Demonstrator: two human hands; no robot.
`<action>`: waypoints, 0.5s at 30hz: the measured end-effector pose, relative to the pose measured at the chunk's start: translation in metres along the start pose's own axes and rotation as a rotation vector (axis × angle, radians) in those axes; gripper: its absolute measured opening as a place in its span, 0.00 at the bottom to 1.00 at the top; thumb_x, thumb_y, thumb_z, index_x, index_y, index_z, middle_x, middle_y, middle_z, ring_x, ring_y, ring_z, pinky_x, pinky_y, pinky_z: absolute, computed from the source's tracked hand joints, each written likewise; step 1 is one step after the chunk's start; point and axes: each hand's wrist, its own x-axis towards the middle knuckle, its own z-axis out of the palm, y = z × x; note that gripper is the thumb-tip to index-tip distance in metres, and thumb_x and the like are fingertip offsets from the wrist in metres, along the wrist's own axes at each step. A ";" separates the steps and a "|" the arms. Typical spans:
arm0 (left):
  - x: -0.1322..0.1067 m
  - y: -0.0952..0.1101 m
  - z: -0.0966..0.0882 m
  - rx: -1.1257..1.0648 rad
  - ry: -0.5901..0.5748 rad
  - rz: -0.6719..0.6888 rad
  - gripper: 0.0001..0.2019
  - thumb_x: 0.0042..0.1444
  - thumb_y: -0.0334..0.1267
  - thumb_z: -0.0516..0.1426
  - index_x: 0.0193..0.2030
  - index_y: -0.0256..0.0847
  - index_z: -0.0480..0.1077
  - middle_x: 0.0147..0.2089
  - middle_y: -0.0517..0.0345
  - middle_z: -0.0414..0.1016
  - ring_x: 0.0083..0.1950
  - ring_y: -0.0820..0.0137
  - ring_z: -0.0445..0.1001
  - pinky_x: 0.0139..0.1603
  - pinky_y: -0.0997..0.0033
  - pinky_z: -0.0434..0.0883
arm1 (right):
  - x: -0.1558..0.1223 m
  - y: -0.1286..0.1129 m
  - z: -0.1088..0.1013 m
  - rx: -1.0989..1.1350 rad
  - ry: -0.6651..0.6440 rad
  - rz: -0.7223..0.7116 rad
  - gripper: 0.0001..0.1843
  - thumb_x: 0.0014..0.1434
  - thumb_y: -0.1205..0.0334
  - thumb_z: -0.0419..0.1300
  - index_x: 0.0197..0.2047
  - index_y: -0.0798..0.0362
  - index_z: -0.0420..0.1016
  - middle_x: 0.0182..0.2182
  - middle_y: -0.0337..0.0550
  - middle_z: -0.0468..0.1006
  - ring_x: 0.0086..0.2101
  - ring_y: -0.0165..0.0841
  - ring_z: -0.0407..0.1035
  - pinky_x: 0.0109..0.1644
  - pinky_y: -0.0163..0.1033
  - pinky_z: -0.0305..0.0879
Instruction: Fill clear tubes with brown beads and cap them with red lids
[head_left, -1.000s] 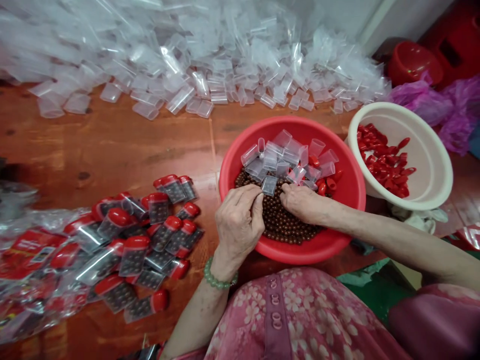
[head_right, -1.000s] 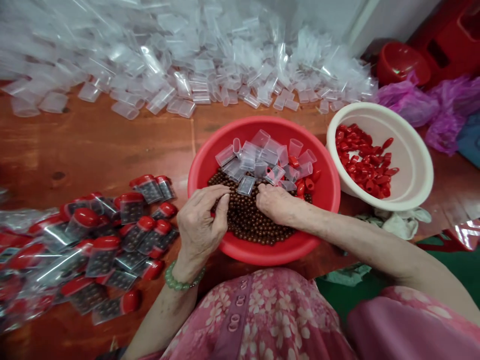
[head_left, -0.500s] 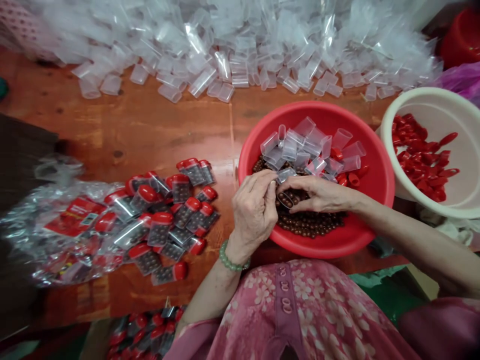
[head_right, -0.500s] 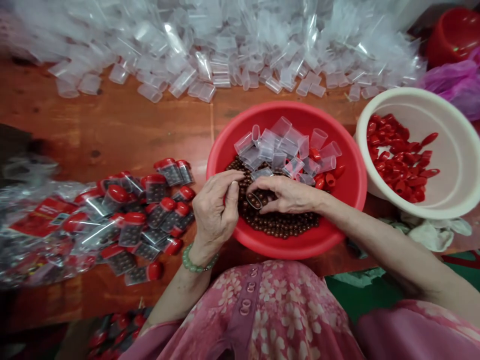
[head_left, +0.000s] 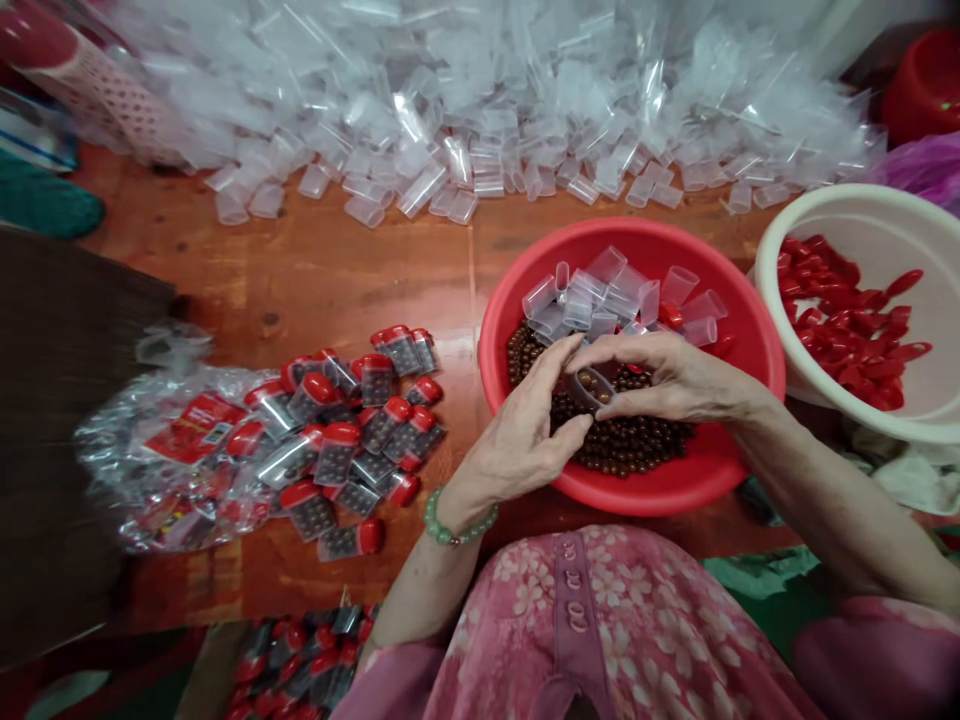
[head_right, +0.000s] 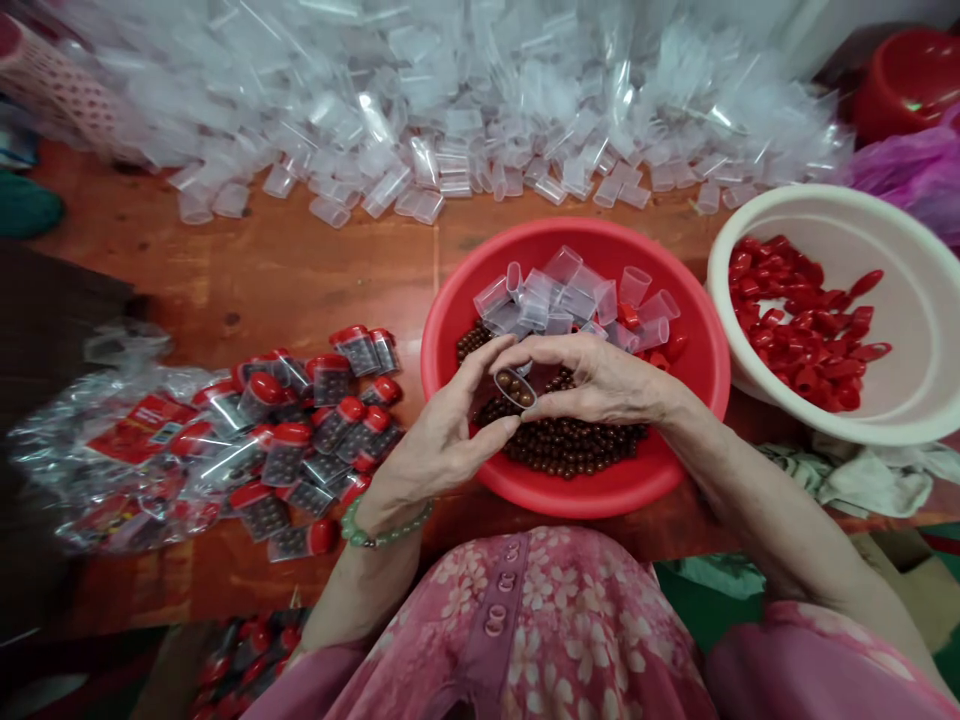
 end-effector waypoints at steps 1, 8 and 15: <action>0.001 0.000 0.001 -0.003 -0.007 -0.008 0.35 0.62 0.38 0.59 0.74 0.42 0.52 0.77 0.44 0.56 0.77 0.54 0.57 0.79 0.50 0.54 | 0.000 -0.002 -0.001 -0.004 0.002 -0.006 0.18 0.62 0.60 0.65 0.55 0.53 0.78 0.49 0.46 0.83 0.47 0.35 0.77 0.55 0.41 0.72; 0.003 0.002 0.002 -0.027 -0.023 -0.011 0.34 0.63 0.46 0.61 0.72 0.41 0.56 0.74 0.45 0.62 0.75 0.55 0.61 0.77 0.52 0.57 | -0.005 -0.007 -0.004 -0.035 -0.041 -0.047 0.20 0.63 0.60 0.64 0.57 0.53 0.77 0.55 0.48 0.81 0.51 0.37 0.77 0.58 0.43 0.71; 0.003 0.004 0.010 -0.127 0.025 0.004 0.33 0.60 0.44 0.64 0.71 0.44 0.61 0.72 0.48 0.66 0.73 0.57 0.64 0.76 0.53 0.59 | -0.006 -0.014 -0.004 -0.070 -0.055 -0.078 0.17 0.63 0.63 0.62 0.54 0.55 0.79 0.48 0.46 0.84 0.46 0.34 0.78 0.51 0.38 0.73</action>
